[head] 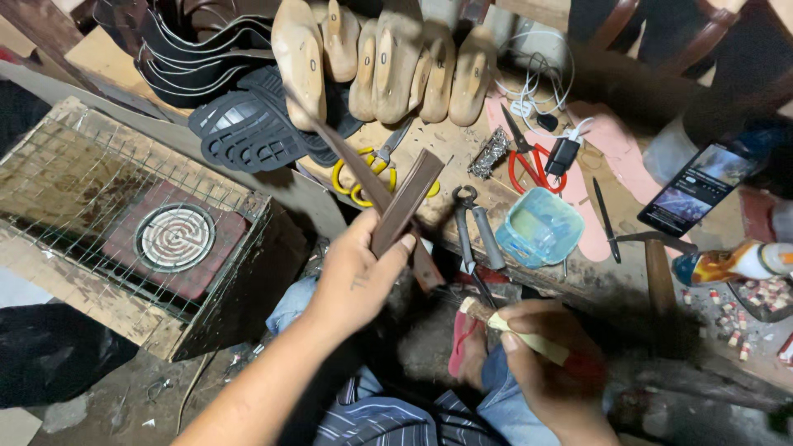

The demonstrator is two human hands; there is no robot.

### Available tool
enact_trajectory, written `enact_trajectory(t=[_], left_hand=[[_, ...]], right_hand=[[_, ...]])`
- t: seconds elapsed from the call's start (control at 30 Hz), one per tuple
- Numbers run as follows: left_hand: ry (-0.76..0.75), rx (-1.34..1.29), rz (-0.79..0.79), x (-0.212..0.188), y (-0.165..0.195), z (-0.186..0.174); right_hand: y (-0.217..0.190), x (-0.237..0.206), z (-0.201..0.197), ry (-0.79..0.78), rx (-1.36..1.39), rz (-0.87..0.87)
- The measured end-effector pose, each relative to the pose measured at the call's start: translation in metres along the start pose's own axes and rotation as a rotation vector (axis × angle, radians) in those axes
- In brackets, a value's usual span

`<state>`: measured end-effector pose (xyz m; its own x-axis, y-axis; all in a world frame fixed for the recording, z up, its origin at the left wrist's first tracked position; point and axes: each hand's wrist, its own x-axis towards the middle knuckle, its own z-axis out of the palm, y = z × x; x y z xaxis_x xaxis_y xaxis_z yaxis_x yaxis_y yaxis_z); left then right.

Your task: The person sits at a workbench holding a bundle of curved leather shoe strips, brushing adhesive onto their edges with a small brush dipped from a container, occasionally setting treated strips on the bench and picking up new ones. They use pliers and scissors at one point and continue brushing the strips throughout.

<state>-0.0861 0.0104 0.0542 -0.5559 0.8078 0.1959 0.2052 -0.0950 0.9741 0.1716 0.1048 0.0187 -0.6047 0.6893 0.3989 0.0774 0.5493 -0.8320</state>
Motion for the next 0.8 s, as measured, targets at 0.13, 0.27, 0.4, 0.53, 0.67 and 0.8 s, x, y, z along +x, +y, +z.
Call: enact_trajectory(t=[0.13,0.27,0.4,0.53,0.67,0.8], left_hand=[[0.148,0.308,0.150,0.053,0.020,-0.039],[0.252,0.458,0.276,0.130,0.038,-0.087],[0.123,0.600,0.873,0.221,0.050,-0.119],[-0.016,0.901,0.217,0.300,0.052,-0.110],[-0.195,0.888,0.011,0.339,0.048,-0.096],[-0.194,0.895,0.057,0.351,0.044,-0.093]], right_hand=[[0.016,0.000,-0.006,0.054,0.132,-0.009],[0.033,-0.007,-0.012,0.103,0.088,0.007],[0.058,-0.010,-0.018,0.072,0.026,-0.008],[0.077,-0.024,-0.027,0.050,0.092,0.217],[0.096,-0.032,-0.018,0.148,0.219,0.173],[0.102,-0.034,-0.018,0.117,0.222,0.065]])
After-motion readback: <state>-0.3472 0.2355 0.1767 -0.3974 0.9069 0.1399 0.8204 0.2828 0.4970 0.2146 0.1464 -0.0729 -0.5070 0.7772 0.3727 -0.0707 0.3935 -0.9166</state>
